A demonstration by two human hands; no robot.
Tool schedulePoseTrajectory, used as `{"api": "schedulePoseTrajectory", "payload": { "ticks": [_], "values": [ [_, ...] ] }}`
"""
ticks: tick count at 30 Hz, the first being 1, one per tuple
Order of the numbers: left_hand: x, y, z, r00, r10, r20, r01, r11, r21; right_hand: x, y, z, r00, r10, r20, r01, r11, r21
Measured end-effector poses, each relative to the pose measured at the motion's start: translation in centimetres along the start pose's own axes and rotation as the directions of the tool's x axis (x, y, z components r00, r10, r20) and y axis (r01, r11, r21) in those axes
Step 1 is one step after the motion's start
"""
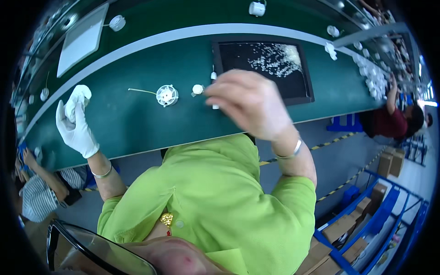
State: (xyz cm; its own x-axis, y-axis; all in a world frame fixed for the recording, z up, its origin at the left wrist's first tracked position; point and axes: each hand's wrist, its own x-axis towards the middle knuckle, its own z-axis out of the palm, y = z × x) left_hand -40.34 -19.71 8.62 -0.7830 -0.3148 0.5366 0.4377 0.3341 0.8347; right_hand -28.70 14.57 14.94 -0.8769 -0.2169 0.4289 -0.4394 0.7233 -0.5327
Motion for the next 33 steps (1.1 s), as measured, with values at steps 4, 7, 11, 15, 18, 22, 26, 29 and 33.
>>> {"api": "schedulePoseTrajectory", "payload": {
  "ticks": [4, 7, 11, 15, 18, 22, 26, 29, 33],
  "values": [
    [-3.1, -3.1, -3.3, 0.966, -0.156, -0.206, 0.177, 0.980, 0.086, -3.5, 4.2, -5.0, 0.918, 0.354, -0.178, -0.355, 0.934, 0.026],
    [-6.9, -5.6, -3.3, 0.950, -0.194, -0.243, 0.251, 0.940, 0.231, -3.7, 4.8, -4.3, 0.977, 0.209, 0.032, -0.210, 0.977, 0.025],
    [-8.4, -5.4, 0.2, 0.936, -0.336, -0.106, 0.345, 0.936, 0.077, -4.1, 4.7, 2.5, 0.915, 0.028, 0.402, 0.062, 0.976, -0.210],
    [-7.1, -6.8, 2.9, 0.971, -0.235, -0.049, 0.238, 0.969, 0.066, -4.9, 5.2, 6.9, 0.883, 0.020, 0.469, 0.151, 0.934, -0.324],
    [-4.8, -7.9, 4.2, 0.983, -0.184, -0.008, 0.182, 0.959, 0.216, -5.4, 4.8, 8.2, 0.917, -0.007, 0.398, 0.167, 0.914, -0.369],
    [-2.5, -7.4, 5.2, 0.956, -0.195, 0.220, 0.038, 0.823, 0.567, -5.2, 5.5, 8.3, 0.916, 0.043, 0.399, 0.114, 0.926, -0.360],
    [-0.8, -8.6, 3.8, 0.854, -0.345, 0.389, 0.092, 0.836, 0.541, -5.4, 5.9, 8.1, 0.918, -0.018, 0.396, 0.161, 0.929, -0.332],
    [0.0, -5.3, 3.3, 0.861, -0.300, 0.410, -0.008, 0.798, 0.603, -4.5, 5.9, 8.3, 0.864, 0.012, 0.503, 0.202, 0.907, -0.371],
    [-1.1, -1.7, 1.9, 0.949, -0.010, 0.314, -0.262, 0.530, 0.807, -3.4, 7.2, 9.0, 0.897, -0.102, 0.430, 0.256, 0.912, -0.319]
  ]
}}
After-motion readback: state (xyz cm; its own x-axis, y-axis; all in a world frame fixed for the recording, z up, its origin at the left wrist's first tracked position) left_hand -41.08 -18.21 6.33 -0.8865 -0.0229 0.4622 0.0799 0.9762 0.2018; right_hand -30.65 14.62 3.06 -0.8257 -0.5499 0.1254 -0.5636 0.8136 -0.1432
